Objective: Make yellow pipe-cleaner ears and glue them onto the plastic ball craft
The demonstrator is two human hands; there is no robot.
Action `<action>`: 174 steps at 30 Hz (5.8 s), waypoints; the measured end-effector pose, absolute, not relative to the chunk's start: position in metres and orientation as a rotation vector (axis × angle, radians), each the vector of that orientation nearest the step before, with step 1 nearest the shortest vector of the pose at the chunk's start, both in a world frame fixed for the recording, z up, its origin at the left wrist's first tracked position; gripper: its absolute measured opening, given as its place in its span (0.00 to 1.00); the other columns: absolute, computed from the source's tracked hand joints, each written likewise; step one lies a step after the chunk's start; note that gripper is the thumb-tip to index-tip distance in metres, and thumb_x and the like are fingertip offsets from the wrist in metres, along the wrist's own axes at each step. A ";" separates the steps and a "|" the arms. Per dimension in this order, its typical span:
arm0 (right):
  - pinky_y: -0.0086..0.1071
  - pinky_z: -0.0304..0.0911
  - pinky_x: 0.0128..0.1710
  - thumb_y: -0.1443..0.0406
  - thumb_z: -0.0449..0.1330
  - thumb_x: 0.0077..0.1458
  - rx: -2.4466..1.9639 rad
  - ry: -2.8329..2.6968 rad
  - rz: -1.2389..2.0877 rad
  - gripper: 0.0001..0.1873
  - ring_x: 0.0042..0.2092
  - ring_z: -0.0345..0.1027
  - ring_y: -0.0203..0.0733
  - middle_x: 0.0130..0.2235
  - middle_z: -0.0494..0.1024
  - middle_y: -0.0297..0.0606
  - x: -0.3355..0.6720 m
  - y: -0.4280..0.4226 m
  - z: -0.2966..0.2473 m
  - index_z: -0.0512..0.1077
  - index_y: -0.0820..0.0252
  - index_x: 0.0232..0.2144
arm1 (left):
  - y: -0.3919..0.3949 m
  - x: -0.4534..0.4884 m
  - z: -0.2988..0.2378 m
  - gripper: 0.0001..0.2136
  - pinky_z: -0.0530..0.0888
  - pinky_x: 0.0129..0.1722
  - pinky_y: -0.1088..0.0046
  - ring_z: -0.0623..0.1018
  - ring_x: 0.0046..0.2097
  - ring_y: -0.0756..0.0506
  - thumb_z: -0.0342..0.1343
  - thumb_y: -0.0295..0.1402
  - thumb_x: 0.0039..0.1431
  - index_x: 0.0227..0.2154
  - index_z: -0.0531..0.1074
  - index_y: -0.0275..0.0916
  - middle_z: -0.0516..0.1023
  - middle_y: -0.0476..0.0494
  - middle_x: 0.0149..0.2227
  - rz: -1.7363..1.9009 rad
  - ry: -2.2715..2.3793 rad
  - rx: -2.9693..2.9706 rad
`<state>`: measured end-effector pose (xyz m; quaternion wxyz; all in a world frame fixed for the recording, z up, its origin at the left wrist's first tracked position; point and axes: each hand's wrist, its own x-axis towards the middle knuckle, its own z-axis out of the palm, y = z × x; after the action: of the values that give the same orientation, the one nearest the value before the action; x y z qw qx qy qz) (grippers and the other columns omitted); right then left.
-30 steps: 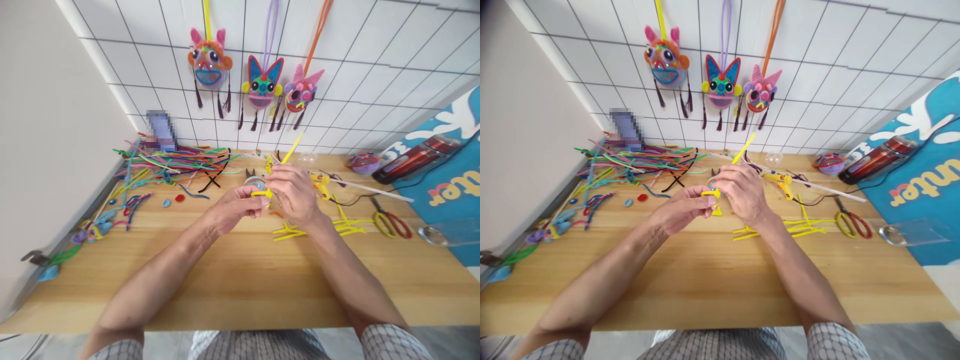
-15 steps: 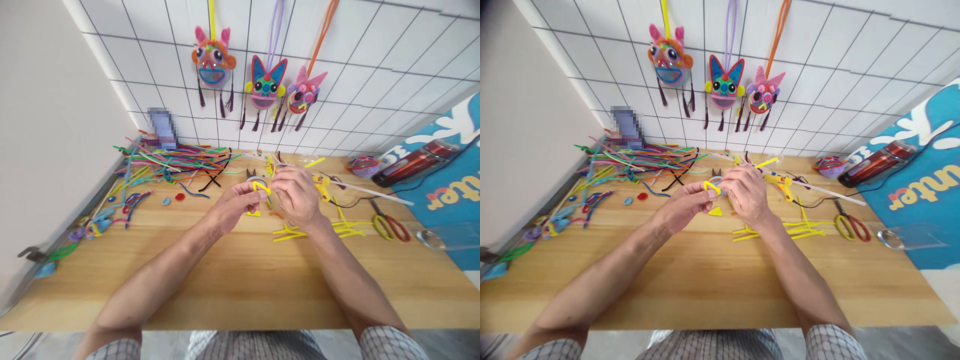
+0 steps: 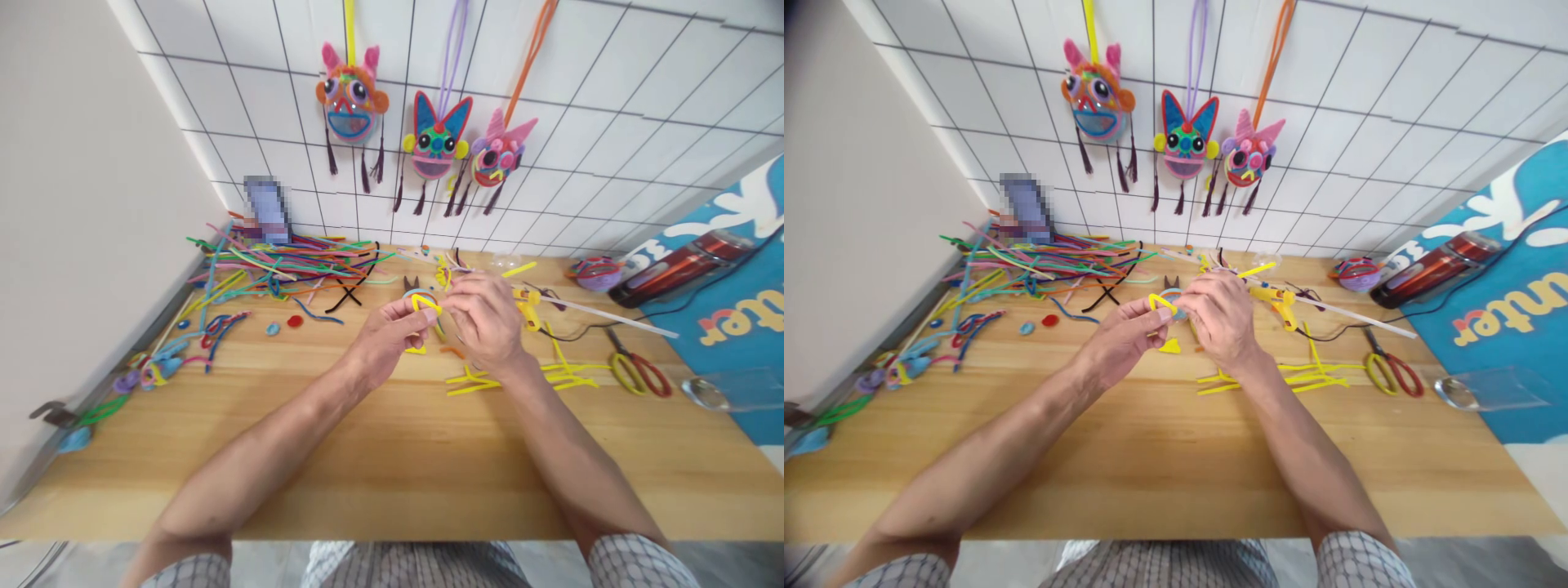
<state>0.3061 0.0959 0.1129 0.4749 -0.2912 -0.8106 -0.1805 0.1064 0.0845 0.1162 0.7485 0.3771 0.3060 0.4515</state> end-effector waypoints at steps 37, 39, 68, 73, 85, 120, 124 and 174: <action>0.38 0.76 0.44 0.66 0.64 0.68 -0.949 -1.777 0.133 0.04 0.41 0.82 0.43 0.40 0.88 0.36 0.283 0.074 0.116 0.80 0.52 0.41 | 0.074 0.114 0.117 0.21 0.64 0.32 0.74 0.65 0.29 0.53 0.80 0.45 0.43 0.30 0.77 0.39 0.73 0.54 0.29 1.165 0.557 0.847; 0.38 0.76 0.44 0.65 0.63 0.69 -0.954 -1.778 0.181 0.04 0.41 0.81 0.43 0.39 0.87 0.36 0.283 0.073 0.117 0.79 0.53 0.40 | 0.076 0.114 0.115 0.21 0.64 0.31 0.74 0.64 0.29 0.54 0.80 0.46 0.45 0.31 0.77 0.40 0.72 0.54 0.29 1.190 0.570 0.871; 0.36 0.71 0.41 0.61 0.64 0.67 -1.048 -1.689 0.497 0.06 0.36 0.75 0.40 0.36 0.84 0.34 0.281 0.071 0.119 0.79 0.55 0.37 | 0.086 0.106 0.112 0.20 0.67 0.30 0.74 0.69 0.27 0.53 0.79 0.48 0.48 0.35 0.83 0.39 0.77 0.51 0.27 1.248 0.622 0.999; 0.35 0.70 0.40 0.63 0.63 0.67 -1.018 -1.707 0.483 0.06 0.35 0.74 0.39 0.35 0.83 0.33 0.281 0.069 0.119 0.79 0.55 0.37 | 0.086 0.105 0.113 0.19 0.66 0.30 0.75 0.68 0.27 0.53 0.79 0.48 0.48 0.33 0.83 0.39 0.76 0.51 0.26 1.237 0.619 1.035; 0.34 0.68 0.36 0.61 0.63 0.66 -1.014 -1.677 0.572 0.07 0.33 0.71 0.39 0.34 0.82 0.33 0.280 0.070 0.115 0.79 0.55 0.37 | 0.089 0.104 0.112 0.19 0.66 0.30 0.73 0.68 0.27 0.53 0.80 0.47 0.45 0.30 0.81 0.40 0.76 0.51 0.26 1.228 0.617 1.005; 0.32 0.55 0.29 0.55 0.70 0.55 -1.132 -1.439 1.027 0.15 0.28 0.59 0.35 0.26 0.70 0.30 0.273 0.066 0.129 0.73 0.56 0.28 | 0.119 0.079 0.105 0.19 0.71 0.37 0.72 0.74 0.35 0.49 0.73 0.50 0.60 0.42 0.85 0.38 0.81 0.44 0.35 0.970 0.442 1.248; 0.31 0.53 0.28 0.54 0.71 0.56 -1.107 -1.435 1.124 0.16 0.27 0.59 0.35 0.24 0.71 0.30 0.276 0.067 0.130 0.74 0.56 0.28 | 0.120 0.078 0.105 0.20 0.71 0.38 0.71 0.74 0.34 0.49 0.75 0.51 0.57 0.40 0.86 0.38 0.81 0.45 0.33 0.940 0.438 1.243; 0.37 0.69 0.39 0.60 0.63 0.66 -1.171 -1.642 0.348 0.06 0.35 0.72 0.42 0.33 0.81 0.35 0.275 0.069 0.121 0.77 0.53 0.36 | 0.097 0.098 0.105 0.19 0.73 0.37 0.70 0.82 0.35 0.46 0.78 0.47 0.49 0.37 0.85 0.39 0.86 0.44 0.34 1.132 0.776 1.154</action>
<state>0.2748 0.0694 0.1212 0.5207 -0.4885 -0.6849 0.1453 0.0980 0.0966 0.1048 0.6241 0.5028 0.3381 0.4933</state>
